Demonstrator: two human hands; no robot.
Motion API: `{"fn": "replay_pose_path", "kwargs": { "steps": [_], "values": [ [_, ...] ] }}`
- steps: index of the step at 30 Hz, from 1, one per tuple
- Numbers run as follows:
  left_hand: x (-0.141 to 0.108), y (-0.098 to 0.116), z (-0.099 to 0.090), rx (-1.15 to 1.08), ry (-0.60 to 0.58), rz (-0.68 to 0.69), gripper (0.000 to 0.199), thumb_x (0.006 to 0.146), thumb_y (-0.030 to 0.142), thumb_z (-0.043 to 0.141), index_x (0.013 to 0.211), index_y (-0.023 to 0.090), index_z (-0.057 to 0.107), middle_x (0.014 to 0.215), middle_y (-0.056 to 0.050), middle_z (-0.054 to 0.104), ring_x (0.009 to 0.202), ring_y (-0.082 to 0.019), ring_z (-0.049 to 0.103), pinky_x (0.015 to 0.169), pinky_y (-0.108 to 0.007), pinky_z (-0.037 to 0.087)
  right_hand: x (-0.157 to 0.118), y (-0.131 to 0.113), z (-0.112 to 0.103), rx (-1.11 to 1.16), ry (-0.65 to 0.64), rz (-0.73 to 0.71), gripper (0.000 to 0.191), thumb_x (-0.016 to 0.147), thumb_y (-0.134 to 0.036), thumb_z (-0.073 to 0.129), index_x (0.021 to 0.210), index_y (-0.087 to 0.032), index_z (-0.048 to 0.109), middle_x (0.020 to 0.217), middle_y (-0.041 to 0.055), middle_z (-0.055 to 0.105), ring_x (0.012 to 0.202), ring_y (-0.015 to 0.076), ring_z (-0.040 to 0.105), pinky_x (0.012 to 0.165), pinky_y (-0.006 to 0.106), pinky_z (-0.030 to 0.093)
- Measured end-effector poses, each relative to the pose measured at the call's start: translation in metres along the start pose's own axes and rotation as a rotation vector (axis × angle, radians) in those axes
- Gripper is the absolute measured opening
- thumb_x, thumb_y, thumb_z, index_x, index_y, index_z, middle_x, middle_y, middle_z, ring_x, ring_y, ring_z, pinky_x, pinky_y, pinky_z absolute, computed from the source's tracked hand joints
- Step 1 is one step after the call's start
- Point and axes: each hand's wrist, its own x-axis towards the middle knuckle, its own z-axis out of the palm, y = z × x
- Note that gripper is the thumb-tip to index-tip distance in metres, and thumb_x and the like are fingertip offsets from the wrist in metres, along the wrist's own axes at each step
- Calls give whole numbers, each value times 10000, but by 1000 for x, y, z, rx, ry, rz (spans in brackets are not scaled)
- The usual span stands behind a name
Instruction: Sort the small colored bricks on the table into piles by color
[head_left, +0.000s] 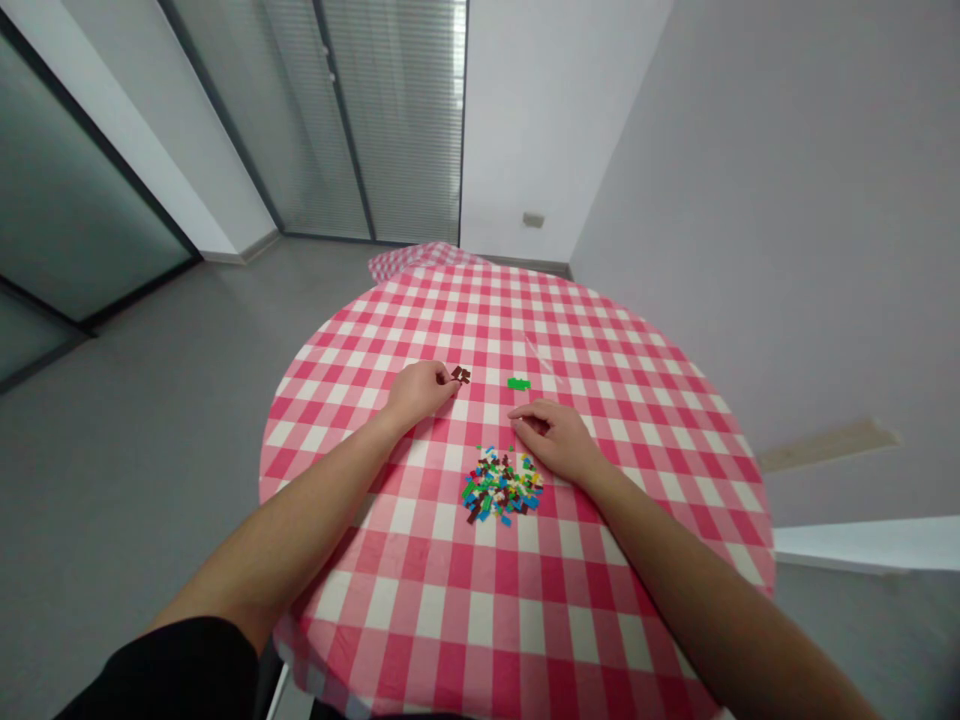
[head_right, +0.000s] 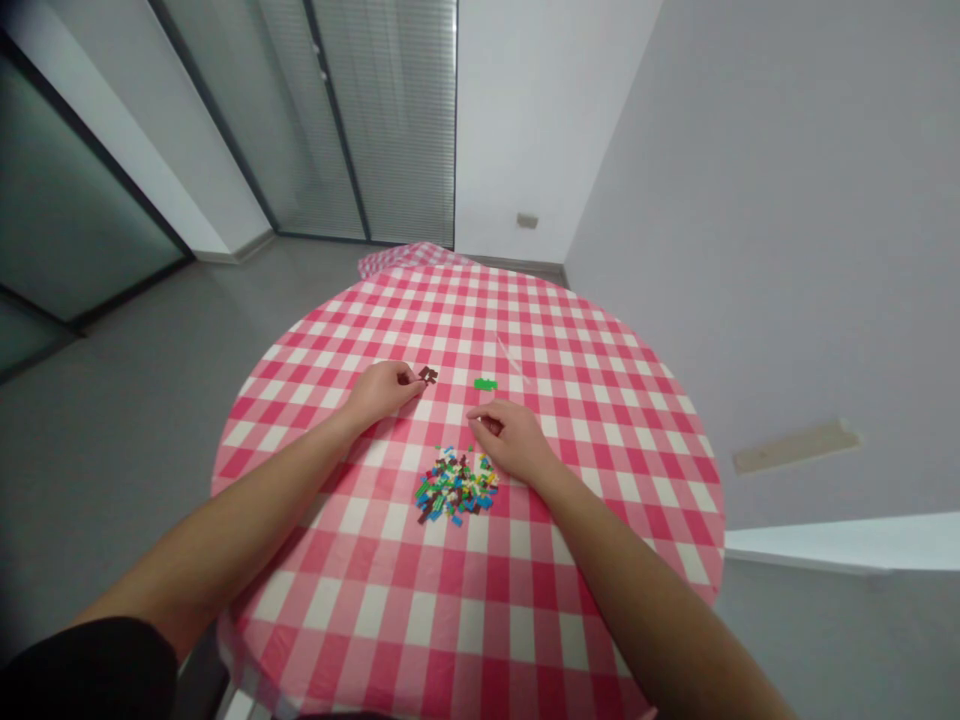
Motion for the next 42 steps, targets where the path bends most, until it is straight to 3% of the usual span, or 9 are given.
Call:
{"fn": "replay_pose_path", "kwargs": {
  "steps": [4,9,16,21,23,27,30,36,42],
  "values": [
    [0,1,0,7,-6,-9,258,813,451,600,761,209,676,795,-46,719,746,-203,623,581,-273,350,0,0,0,18,-36,3,182,864,-239,573,929,-176,730,831,70,717,692,170,630,629,287,478],
    [0,2,-2,11,-14,-7,260,817,453,595,763,212,677,809,-44,722,757,-202,623,590,-271,358,1,0,-6,70,-237,3,166,827,-224,597,911,-183,734,798,56,718,678,160,632,622,271,473],
    [-2,2,-5,-23,-40,0,245,808,438,606,753,212,684,806,-45,719,743,-200,618,588,-275,358,1,-1,-26,73,-422,48,187,767,-157,579,837,-188,750,760,36,726,623,145,621,570,243,459],
    [-5,5,-9,-90,-51,44,226,801,396,618,700,200,666,739,-44,693,686,-183,596,585,-284,354,0,-4,-26,74,-429,30,186,744,-136,591,816,-187,755,713,25,711,592,141,610,557,240,455],
    [-10,10,-11,-149,-136,143,195,800,346,618,689,190,652,725,-40,686,666,-165,584,604,-276,369,0,-6,-22,66,-416,-2,174,768,-165,609,846,-193,761,732,30,710,622,145,617,577,244,463],
    [-22,26,-17,-244,-483,379,92,764,269,651,738,191,692,763,-29,699,675,-152,583,630,-265,393,-1,-8,-17,57,-445,-110,198,800,-179,620,917,-221,774,780,39,712,692,155,625,634,262,467],
    [-30,33,-18,-260,-635,482,100,755,276,668,709,190,684,718,-15,677,635,-140,563,595,-258,373,-1,-10,-19,55,-480,-138,180,803,-232,663,942,-237,778,775,35,697,683,154,610,627,263,450],
    [-38,40,-16,-226,-757,564,237,702,316,733,600,186,564,597,28,580,544,-114,485,537,-260,306,-1,-14,-26,51,-594,-135,380,659,-313,822,1029,-256,761,845,26,698,744,173,607,659,270,451],
    [-41,43,-13,-158,-734,608,251,697,247,707,562,191,502,524,52,473,499,-104,414,513,-277,272,-3,-10,-23,47,-590,-97,205,737,-250,749,940,-241,776,767,12,674,663,143,576,596,250,424]
  ]
}}
